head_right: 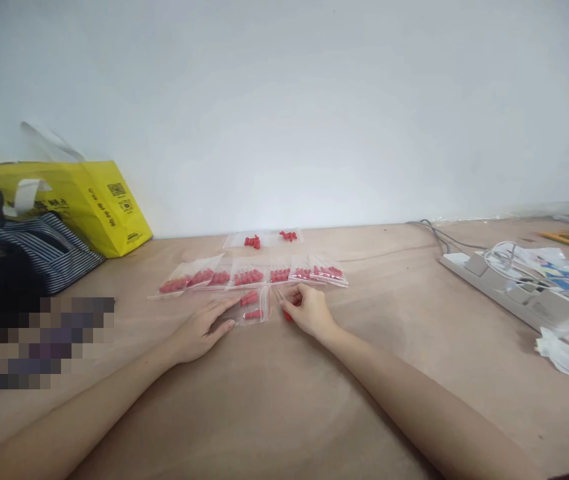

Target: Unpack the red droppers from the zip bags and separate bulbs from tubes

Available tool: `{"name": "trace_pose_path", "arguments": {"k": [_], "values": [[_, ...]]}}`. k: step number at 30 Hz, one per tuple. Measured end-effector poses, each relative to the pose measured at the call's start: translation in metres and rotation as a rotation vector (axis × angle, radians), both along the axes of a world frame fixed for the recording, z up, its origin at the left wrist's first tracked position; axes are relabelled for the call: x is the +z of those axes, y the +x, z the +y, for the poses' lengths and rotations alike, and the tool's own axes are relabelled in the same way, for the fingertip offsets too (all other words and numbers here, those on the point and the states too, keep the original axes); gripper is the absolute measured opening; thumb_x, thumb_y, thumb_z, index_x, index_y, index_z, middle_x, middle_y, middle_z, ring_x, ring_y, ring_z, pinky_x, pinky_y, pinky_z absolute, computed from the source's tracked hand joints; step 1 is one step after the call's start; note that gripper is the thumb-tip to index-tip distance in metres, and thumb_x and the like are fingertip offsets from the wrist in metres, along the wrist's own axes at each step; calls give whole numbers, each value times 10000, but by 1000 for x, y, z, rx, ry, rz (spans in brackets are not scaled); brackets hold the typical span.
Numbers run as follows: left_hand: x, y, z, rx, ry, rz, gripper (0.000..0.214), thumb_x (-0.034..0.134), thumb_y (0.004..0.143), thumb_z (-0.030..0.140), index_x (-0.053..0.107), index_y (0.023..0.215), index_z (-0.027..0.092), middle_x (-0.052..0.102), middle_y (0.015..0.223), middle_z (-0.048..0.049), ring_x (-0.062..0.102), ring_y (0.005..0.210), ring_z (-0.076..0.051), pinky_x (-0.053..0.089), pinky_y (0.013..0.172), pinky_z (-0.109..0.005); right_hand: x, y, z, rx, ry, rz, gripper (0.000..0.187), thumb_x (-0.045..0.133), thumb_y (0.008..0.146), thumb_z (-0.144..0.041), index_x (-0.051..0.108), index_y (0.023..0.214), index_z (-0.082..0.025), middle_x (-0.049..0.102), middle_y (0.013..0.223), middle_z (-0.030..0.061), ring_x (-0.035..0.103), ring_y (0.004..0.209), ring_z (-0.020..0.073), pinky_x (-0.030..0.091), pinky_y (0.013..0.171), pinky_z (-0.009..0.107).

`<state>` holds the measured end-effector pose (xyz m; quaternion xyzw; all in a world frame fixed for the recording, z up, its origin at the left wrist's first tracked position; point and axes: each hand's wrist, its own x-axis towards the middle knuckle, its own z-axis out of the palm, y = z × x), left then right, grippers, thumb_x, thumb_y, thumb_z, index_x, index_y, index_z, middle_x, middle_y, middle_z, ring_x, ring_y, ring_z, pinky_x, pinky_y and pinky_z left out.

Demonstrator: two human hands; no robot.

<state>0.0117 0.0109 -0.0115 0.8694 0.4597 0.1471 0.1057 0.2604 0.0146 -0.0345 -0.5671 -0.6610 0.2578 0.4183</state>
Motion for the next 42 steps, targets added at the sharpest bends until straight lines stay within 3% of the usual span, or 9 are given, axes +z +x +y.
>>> {"name": "trace_pose_path", "arguments": {"k": [6, 10, 13, 17, 20, 24, 32, 42], "values": [[1, 0, 0, -52, 6, -16, 430, 398, 837, 355, 415, 1243, 213, 492, 1254, -49, 448, 1135, -213, 355, 958, -381, 8, 7, -1, -21, 87, -187, 162, 506, 755, -308, 627, 732, -203, 660, 716, 1, 552, 585, 123, 395, 567, 240], [0, -1, 0, -54, 5, -14, 441, 412, 831, 365, 406, 1247, 220, 493, 1254, -47, 449, 1136, -218, 353, 960, -387, 14, 9, 4, 160, 203, -345, 132, 547, 743, -286, 656, 695, -229, 666, 765, -8, 552, 747, 148, 387, 732, 281], [-2, -2, 0, -42, -10, -7, 460, 410, 831, 374, 388, 1259, 207, 476, 1269, -58, 435, 1153, -223, 349, 967, -392, 18, 1, 7, 269, 235, -432, 117, 576, 736, -293, 680, 778, -259, 662, 834, -9, 542, 795, 159, 379, 759, 295], [-4, -3, -1, -34, -13, -24, 500, 413, 832, 368, 332, 1294, 197, 428, 1312, -66, 401, 1188, -224, 335, 984, -394, 20, -13, 8, 388, 276, -486, 320, 614, 713, -388, 632, 1010, -268, 636, 969, 20, 523, 866, 181, 389, 758, 301], [-3, -3, -1, -52, -20, -47, 514, 413, 834, 352, 295, 1313, 206, 440, 1303, -60, 417, 1177, -212, 342, 981, -386, 22, -19, 9, 440, 316, -481, 522, 652, 664, -449, 568, 1117, -206, 594, 1083, 62, 493, 946, 205, 377, 810, 325], [-1, -3, -1, -86, -19, -74, 530, 423, 831, 347, 272, 1323, 219, 476, 1274, -47, 433, 1165, -202, 354, 973, -376, 21, -22, 12, 510, 331, -535, 538, 663, 663, -413, 550, 1124, -160, 564, 1131, 86, 471, 975, 218, 344, 852, 353], [0, -3, 0, -116, -3, -46, 489, 417, 832, 337, 318, 1298, 223, 426, 1318, -37, 406, 1190, -193, 336, 993, -368, 21, -28, 13, 463, 291, -654, 492, 587, 730, -432, 525, 1125, -145, 563, 1025, 99, 431, 903, 221, 343, 819, 358], [-2, -1, -1, -60, -17, -51, 496, 421, 825, 361, 338, 1284, 193, 444, 1298, -72, 414, 1175, -218, 331, 991, -400, 23, -31, 16, 430, 268, -638, 480, 671, 652, -390, 545, 1046, -145, 562, 933, 92, 438, 861, 210, 350, 781, 338]]}}
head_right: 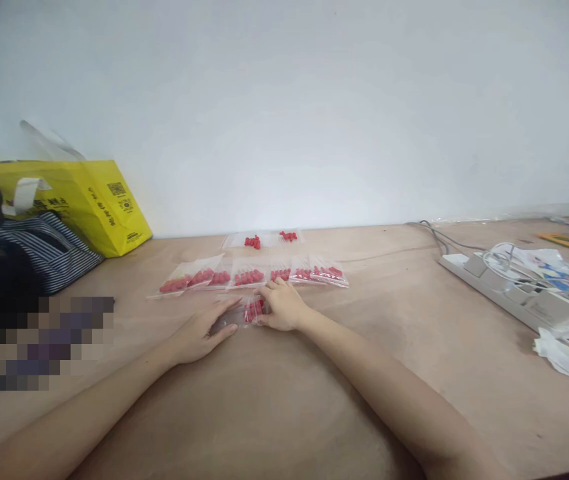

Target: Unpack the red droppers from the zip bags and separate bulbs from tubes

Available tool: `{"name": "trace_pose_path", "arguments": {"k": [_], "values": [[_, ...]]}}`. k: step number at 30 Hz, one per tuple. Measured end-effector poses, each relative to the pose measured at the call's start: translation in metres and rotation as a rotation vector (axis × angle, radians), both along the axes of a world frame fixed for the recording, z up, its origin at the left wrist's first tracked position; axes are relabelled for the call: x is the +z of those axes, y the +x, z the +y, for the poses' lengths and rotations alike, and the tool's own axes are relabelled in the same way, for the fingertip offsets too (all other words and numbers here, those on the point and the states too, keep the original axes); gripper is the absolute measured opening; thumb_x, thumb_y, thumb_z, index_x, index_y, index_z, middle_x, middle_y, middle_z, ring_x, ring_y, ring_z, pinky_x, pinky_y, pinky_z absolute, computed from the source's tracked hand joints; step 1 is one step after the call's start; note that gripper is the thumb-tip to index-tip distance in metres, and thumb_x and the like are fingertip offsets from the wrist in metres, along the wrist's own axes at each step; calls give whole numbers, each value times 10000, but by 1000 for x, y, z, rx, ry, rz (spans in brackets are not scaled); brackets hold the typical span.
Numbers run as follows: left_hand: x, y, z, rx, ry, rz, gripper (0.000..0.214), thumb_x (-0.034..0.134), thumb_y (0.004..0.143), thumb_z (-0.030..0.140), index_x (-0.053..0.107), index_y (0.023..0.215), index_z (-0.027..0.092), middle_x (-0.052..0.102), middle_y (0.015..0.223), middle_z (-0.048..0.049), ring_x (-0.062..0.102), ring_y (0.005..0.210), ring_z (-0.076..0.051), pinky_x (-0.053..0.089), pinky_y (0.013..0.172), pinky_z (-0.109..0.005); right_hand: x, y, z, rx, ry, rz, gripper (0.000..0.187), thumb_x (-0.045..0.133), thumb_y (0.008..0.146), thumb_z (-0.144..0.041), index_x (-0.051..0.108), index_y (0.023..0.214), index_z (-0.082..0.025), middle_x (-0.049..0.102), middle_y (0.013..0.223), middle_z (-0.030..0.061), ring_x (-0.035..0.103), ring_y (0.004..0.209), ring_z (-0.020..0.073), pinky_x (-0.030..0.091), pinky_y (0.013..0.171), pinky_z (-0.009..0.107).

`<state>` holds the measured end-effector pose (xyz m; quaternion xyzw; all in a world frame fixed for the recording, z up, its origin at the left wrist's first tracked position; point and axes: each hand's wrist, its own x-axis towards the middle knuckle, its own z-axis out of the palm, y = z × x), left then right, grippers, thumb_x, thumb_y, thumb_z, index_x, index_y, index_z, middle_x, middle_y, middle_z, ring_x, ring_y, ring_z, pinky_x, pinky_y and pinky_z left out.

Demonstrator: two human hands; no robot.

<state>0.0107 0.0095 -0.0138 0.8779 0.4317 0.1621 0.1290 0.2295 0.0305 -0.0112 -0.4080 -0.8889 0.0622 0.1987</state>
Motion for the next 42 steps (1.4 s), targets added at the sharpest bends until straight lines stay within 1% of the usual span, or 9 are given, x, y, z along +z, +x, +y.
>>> {"name": "trace_pose_path", "arguments": {"k": [4, 8, 11, 14, 22, 26, 32, 39, 42], "values": [[1, 0, -1, 5, -33, -28, 508, 429, 821, 370, 334, 1286, 187, 456, 1286, -81, 435, 1155, -218, 351, 975, -397, 3, 0, -2, 60, -32, 36, 376, 652, 667, -392, 596, 970, -176, 587, 887, 68, 478, 831, 195, 354, 769, 318], [1, 0, -1, 7, -21, -29, 506, 434, 816, 375, 350, 1280, 191, 463, 1280, -78, 436, 1153, -226, 347, 976, -406, 3, -1, -5, 78, -123, 160, 376, 645, 657, -257, 582, 1019, -178, 601, 785, 16, 512, 718, 143, 373, 678, 253], [1, 0, -1, 6, -15, -28, 498, 429, 819, 382, 361, 1274, 189, 471, 1274, -72, 443, 1149, -222, 352, 974, -396, 0, 2, -5, 95, -251, 273, 378, 619, 655, -209, 590, 1030, -170, 579, 683, -21, 487, 592, 97, 367, 578, 206], [0, 0, 0, 10, -16, -16, 489, 426, 821, 382, 371, 1266, 189, 472, 1275, -67, 441, 1152, -221, 347, 979, -395, -2, 9, -3, 134, -391, 356, 310, 619, 646, -212, 636, 953, -168, 513, 566, -57, 438, 503, 65, 345, 507, 176], [-3, -3, 3, -10, -7, -4, 481, 421, 828, 379, 359, 1270, 202, 457, 1284, -62, 434, 1151, -206, 354, 972, -374, -2, 26, -4, 53, -482, 575, 323, 545, 598, -92, 609, 909, -151, 495, 534, -67, 437, 459, 45, 355, 452, 153], [-3, -3, 4, -8, 8, 1, 479, 423, 826, 382, 369, 1265, 198, 452, 1288, -65, 427, 1156, -212, 345, 976, -380, -2, 22, -6, 26, -569, 709, 233, 541, 621, -124, 569, 851, -151, 505, 534, -61, 462, 426, 50, 357, 401, 151], [-4, -3, 4, -3, 12, -15, 487, 431, 823, 388, 368, 1270, 204, 455, 1287, -60, 423, 1166, -213, 339, 983, -376, -6, 16, -6, -18, -540, 747, 185, 644, 600, -200, 574, 764, -148, 552, 581, -38, 470, 465, 48, 378, 430, 155], [-1, -2, 3, -25, 16, 12, 448, 418, 832, 386, 412, 1248, 221, 459, 1290, -42, 414, 1177, -201, 314, 1002, -384, -12, 33, -4, 58, -604, 780, 212, 654, 631, -288, 567, 762, -145, 576, 555, -31, 522, 450, 78, 409, 427, 191], [-1, -2, 4, -45, 22, 18, 425, 411, 837, 381, 436, 1234, 233, 475, 1278, -30, 412, 1182, -192, 299, 1012, -382, -13, 46, -7, 126, -639, 817, 228, 638, 665, -330, 553, 764, -143, 606, 573, -9, 548, 477, 95, 451, 484, 232]]}}
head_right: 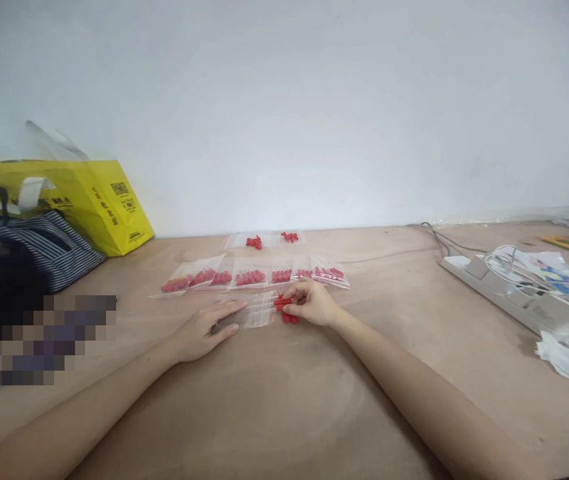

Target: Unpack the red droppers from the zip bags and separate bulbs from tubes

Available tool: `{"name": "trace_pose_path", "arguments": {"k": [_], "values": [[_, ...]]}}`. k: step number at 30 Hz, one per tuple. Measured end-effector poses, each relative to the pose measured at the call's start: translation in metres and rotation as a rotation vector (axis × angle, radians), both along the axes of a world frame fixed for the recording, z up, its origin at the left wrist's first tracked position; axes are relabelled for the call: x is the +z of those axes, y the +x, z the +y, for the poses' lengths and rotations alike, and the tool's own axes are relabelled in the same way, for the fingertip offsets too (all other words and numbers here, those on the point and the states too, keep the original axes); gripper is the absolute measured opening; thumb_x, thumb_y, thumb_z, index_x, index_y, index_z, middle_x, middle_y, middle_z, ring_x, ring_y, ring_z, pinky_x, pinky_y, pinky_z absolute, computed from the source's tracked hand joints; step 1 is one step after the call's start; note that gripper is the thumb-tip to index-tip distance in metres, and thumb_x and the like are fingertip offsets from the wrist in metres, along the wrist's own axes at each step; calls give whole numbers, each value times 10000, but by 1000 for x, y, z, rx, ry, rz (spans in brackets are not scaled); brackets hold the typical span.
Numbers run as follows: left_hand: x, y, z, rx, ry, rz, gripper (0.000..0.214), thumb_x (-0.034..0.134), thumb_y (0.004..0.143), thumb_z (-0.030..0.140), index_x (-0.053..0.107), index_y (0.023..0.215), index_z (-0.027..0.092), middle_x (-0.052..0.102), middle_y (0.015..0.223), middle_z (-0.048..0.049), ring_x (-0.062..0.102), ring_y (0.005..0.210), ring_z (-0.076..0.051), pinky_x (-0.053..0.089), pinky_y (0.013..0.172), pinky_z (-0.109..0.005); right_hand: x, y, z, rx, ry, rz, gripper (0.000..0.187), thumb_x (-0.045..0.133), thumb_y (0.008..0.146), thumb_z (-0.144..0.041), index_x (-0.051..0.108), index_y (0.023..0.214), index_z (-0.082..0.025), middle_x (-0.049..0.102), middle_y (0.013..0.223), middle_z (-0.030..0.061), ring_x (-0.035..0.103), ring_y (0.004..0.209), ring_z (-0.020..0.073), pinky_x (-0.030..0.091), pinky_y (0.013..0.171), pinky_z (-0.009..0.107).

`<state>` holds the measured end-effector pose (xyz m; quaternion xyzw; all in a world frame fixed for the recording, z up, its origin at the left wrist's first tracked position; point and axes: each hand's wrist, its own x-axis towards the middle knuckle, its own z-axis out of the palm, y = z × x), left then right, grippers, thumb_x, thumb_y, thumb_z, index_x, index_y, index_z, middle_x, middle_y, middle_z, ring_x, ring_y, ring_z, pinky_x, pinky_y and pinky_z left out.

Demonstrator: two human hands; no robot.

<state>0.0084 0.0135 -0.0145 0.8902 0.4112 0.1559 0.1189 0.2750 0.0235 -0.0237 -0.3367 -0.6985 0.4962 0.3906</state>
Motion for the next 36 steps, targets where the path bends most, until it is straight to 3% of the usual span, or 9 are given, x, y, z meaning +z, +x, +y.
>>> {"name": "trace_pose_path", "arguments": {"k": [3, 6, 12, 22, 29, 36], "values": [[0, 0, 1, 1, -1, 16, 421, 412, 837, 374, 439, 1234, 240, 472, 1282, -28, 403, 1192, -197, 262, 1030, -412, -4, 16, -3, -39, 37, 13, 244, 642, 668, -363, 571, 757, -146, 645, 670, 26, 587, 569, 114, 481, 571, 269], [0, 0, 1, 6, -3, 19, 419, 417, 833, 373, 442, 1232, 247, 468, 1285, -24, 400, 1195, -196, 265, 1028, -415, -13, 35, -4, -220, 75, -29, 265, 682, 622, -376, 606, 740, -152, 654, 759, 42, 599, 655, 132, 485, 628, 284], [0, -1, 2, 12, 4, 27, 420, 414, 832, 388, 456, 1222, 238, 466, 1287, -24, 382, 1211, -193, 267, 1032, -405, -24, 56, -9, -377, 34, -79, 284, 677, 617, -416, 616, 712, -155, 653, 785, 44, 578, 647, 130, 471, 609, 275], [6, -27, 3, 46, 32, 68, 404, 456, 789, 368, 524, 1159, 219, 493, 1261, -47, 437, 1166, -215, 347, 982, -396, -14, 42, -24, -528, 257, -381, 205, 569, 713, -369, 561, 794, -181, 515, 560, -34, 466, 517, 102, 389, 486, 231], [8, -58, 9, 134, 58, 106, 356, 448, 738, 275, 585, 1058, 204, 544, 1204, -40, 490, 1106, -215, 373, 955, -379, -4, 38, -21, -502, 238, -512, 267, 543, 730, -390, 609, 863, -167, 621, 756, 30, 528, 625, 135, 423, 572, 266], [7, -53, 7, 198, 130, 90, 442, 432, 791, 468, 544, 1112, 186, 537, 1207, -62, 484, 1108, -223, 379, 947, -365, 0, 30, -16, -534, 271, -644, 353, 592, 678, -460, 609, 886, -176, 570, 855, 63, 533, 809, 179, 439, 693, 296]]}}
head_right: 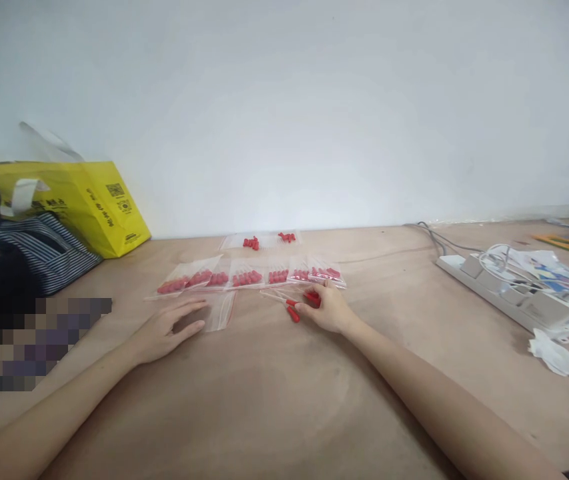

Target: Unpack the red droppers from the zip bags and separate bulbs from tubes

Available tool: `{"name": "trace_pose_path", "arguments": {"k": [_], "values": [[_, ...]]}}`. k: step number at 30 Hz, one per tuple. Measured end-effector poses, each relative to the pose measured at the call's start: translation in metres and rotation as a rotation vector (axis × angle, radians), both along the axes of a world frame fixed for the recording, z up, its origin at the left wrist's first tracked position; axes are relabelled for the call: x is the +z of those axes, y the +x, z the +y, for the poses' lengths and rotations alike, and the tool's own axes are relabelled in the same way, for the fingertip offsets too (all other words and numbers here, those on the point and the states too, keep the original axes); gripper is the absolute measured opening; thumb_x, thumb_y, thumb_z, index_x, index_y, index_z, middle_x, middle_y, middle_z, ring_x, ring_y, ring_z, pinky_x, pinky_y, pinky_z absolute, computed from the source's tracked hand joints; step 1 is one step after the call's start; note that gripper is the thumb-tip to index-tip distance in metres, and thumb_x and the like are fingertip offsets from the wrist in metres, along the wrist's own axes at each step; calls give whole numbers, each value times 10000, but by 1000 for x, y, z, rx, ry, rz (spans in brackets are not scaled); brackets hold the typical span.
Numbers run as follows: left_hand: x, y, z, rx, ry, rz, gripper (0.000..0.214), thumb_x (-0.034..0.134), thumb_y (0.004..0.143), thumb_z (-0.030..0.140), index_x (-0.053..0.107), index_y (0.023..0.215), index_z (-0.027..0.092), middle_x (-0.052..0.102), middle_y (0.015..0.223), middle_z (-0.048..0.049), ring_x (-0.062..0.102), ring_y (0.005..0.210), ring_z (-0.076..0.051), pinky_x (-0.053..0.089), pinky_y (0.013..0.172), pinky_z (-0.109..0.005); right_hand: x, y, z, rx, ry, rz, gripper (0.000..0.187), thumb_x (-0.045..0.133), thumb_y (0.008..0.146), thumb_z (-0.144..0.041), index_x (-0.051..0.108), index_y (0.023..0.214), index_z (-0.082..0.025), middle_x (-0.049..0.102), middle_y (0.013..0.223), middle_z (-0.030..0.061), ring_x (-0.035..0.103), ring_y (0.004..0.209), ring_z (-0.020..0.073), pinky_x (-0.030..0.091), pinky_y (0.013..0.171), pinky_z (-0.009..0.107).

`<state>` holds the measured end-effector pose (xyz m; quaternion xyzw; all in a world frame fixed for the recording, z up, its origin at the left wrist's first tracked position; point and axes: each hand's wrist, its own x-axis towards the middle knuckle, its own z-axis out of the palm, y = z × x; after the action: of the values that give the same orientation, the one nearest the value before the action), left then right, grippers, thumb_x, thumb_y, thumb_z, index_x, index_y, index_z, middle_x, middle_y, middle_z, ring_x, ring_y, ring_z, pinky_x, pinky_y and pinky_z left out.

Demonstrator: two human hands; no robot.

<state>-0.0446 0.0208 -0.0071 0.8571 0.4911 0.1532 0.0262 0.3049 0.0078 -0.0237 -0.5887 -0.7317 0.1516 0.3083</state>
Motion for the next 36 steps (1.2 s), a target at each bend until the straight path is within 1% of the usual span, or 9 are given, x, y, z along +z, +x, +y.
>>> {"name": "trace_pose_path", "arguments": {"k": [6, 11, 16, 19, 21, 25, 30, 33, 36], "values": [[-3, 3, 1, -29, 135, -44, 380, 420, 811, 448, 574, 1044, 190, 582, 1133, -61, 504, 1074, -219, 387, 932, -381, -5, -3, 0, -20, 155, -23, 391, 613, 645, -512, 596, 862, -187, 537, 880, 58, 523, 814, 177, 428, 715, 303], [1, 21, 8, -50, 162, -113, 329, 452, 805, 409, 579, 1016, 192, 598, 1096, -53, 520, 1044, -205, 403, 913, -364, -2, 7, 19, -68, 350, -96, 237, 513, 759, -341, 612, 885, -167, 540, 841, 68, 502, 825, 177, 399, 756, 298], [6, 57, 17, -124, 177, -131, 236, 496, 784, 330, 629, 916, 186, 614, 1034, -63, 553, 961, -200, 426, 863, -363, 3, 8, 42, -38, 261, -304, 291, 582, 692, -350, 636, 963, -257, 552, 947, 60, 466, 901, 220, 345, 795, 355], [9, 82, 16, -220, 165, -92, 173, 496, 784, 260, 650, 811, 186, 636, 924, -54, 562, 887, -189, 436, 816, -351, 3, 4, 51, -31, 188, -330, 261, 585, 684, -289, 650, 936, -299, 575, 960, 38, 459, 920, 218, 321, 796, 357], [9, 97, 14, -279, 148, -33, 161, 499, 781, 233, 653, 803, 192, 638, 889, -47, 560, 868, -189, 437, 795, -348, 2, 4, 56, -41, 179, -310, 219, 577, 689, -258, 668, 887, -285, 595, 944, 35, 464, 922, 215, 316, 797, 349], [6, 113, 11, -319, 139, 26, 165, 529, 765, 231, 640, 886, 207, 630, 970, -43, 545, 935, -209, 419, 832, -374, -4, 5, 62, -81, 224, -182, 137, 537, 733, -254, 669, 735, -218, 634, 848, 39, 506, 862, 198, 334, 778, 330], [-1, 99, 9, -283, 240, -61, 221, 498, 802, 287, 606, 978, 211, 622, 1020, -55, 532, 972, -212, 395, 874, -407, -6, 7, 66, -214, 371, 189, 173, 492, 766, -292, 616, 694, -194, 636, 711, 16, 544, 732, 164, 379, 722, 301], [-3, 83, 5, -269, 310, -103, 207, 490, 808, 299, 610, 948, 204, 625, 990, -56, 542, 937, -205, 387, 882, -417, 4, 2, 64, -286, 469, 384, 202, 481, 769, -334, 591, 694, -183, 622, 689, 14, 543, 684, 156, 400, 676, 290], [-2, 73, 2, -214, 329, -210, 214, 469, 819, 308, 604, 940, 196, 622, 979, -61, 541, 946, -207, 390, 888, -412, 20, -8, 55, -262, 577, 496, 188, 491, 763, -338, 568, 700, -179, 608, 691, 17, 546, 685, 156, 414, 657, 284]]}}
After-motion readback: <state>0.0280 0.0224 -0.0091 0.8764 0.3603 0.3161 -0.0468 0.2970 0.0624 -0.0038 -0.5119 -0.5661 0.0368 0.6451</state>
